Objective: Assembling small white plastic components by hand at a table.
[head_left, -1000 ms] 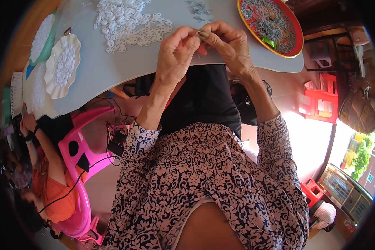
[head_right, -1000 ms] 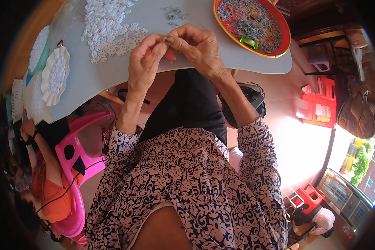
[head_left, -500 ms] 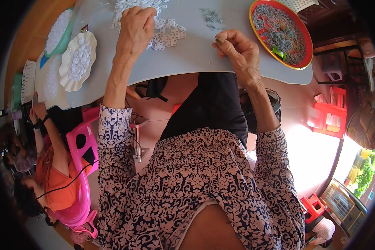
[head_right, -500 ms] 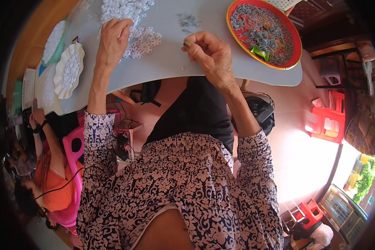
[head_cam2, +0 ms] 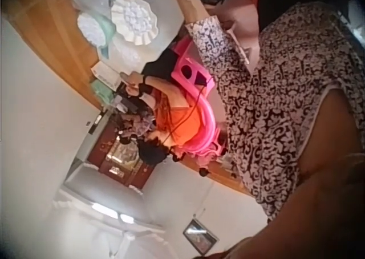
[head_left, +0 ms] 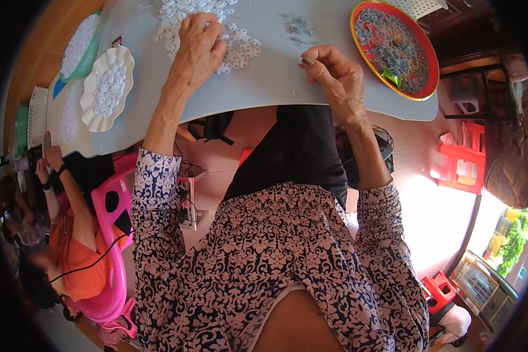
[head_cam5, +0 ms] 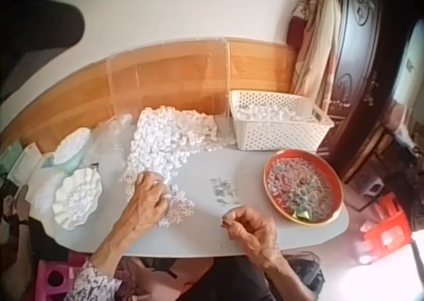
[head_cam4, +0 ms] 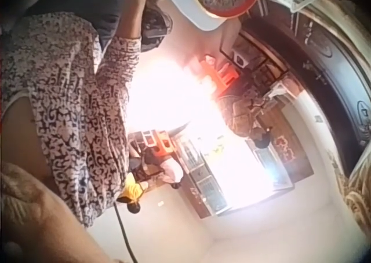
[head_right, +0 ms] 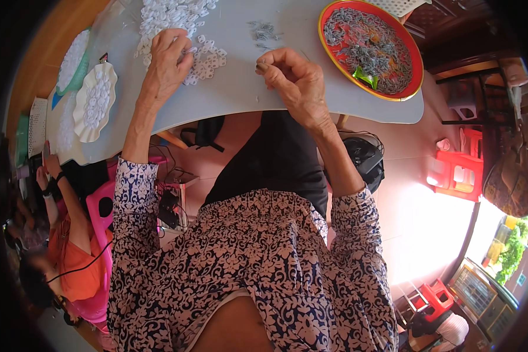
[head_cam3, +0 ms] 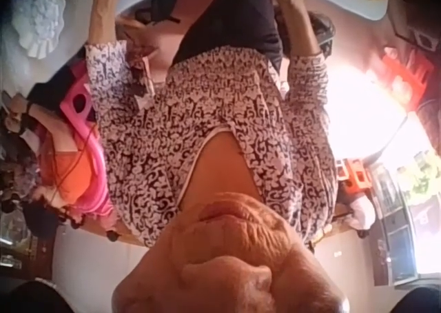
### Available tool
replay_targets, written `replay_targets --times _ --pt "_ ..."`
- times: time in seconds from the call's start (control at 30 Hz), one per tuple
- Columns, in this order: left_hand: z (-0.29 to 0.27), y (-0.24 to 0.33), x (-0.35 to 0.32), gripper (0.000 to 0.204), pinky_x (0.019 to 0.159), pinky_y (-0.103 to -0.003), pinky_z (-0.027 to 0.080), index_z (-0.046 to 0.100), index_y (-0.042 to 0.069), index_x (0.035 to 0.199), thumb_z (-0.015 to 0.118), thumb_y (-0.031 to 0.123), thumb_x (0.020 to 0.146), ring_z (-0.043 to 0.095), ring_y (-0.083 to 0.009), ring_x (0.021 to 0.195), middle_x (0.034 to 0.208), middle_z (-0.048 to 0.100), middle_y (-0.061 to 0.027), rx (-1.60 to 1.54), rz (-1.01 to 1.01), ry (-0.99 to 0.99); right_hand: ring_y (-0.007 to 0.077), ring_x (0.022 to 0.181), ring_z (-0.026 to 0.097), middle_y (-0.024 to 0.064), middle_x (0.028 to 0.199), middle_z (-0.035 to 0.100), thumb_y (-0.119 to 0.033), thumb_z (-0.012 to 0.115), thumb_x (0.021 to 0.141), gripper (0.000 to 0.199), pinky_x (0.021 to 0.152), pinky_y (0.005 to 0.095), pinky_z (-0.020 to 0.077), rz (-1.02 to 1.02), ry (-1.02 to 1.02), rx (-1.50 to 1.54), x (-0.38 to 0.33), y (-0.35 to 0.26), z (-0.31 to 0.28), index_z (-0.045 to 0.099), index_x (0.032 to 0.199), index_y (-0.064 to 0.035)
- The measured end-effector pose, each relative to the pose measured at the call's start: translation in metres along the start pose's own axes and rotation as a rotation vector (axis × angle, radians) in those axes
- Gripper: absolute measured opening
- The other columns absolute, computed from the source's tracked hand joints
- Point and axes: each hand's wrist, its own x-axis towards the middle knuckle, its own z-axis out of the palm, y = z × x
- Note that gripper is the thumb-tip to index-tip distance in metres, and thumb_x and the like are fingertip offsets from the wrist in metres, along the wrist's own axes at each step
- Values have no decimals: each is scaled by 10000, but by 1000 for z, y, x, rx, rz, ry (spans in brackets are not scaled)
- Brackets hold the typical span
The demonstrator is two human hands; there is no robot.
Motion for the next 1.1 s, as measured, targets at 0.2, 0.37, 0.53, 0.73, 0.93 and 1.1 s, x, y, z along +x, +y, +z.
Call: replay_targets --times 0.2,0.37,0.53,0.73,0.93,1.1 --pt "-9 45 8 105 718 -287 433 569 36 913 585 38 809 534 -170 759 820 596 -42 -539 -242 70 66 701 525 44 885 624 -122 590 893 132 657 210 448 18 20 59 -1 -5 0 604 943 -1" --pt "2 79 13 93 563 -190 404 591 36 924 578 115 878 524 -42 613 715 624 15 -1096 -484 -26 65 732 568 35 901 638 -143 581 903 143 634 212 473 -9 29 157 3 -5 -1 605 950 -10" --pt "14 105 16 92 599 -226 450 588 34 922 591 68 836 554 -86 639 707 604 -21 -883 -384 3 84 774 590 41 931 636 -153 572 909 154 653 226 483 1 53 238 5 -8 -2 602 976 -18" --pt "21 113 18 128 625 -266 470 562 19 947 579 43 824 580 -146 675 758 604 -70 -629 -157 137 100 810 601 48 931 635 -165 566 913 170 703 237 495 -4 13 307 4 -1 -6 596 990 -17" --pt "4 119 23 142 617 -248 455 581 9 928 568 135 865 572 -122 677 763 619 -58 -891 -413 -74 103 809 598 51 913 630 -150 563 913 159 730 242 498 -58 -2 393 4 2 -7 591 984 -10" --pt "10 113 24 219 596 -209 422 612 15 875 549 224 899 546 -75 668 726 612 -30 -992 -512 -211 87 773 576 45 889 625 -123 565 910 139 730 231 487 -80 -2 391 4 4 -4 591 981 -6"
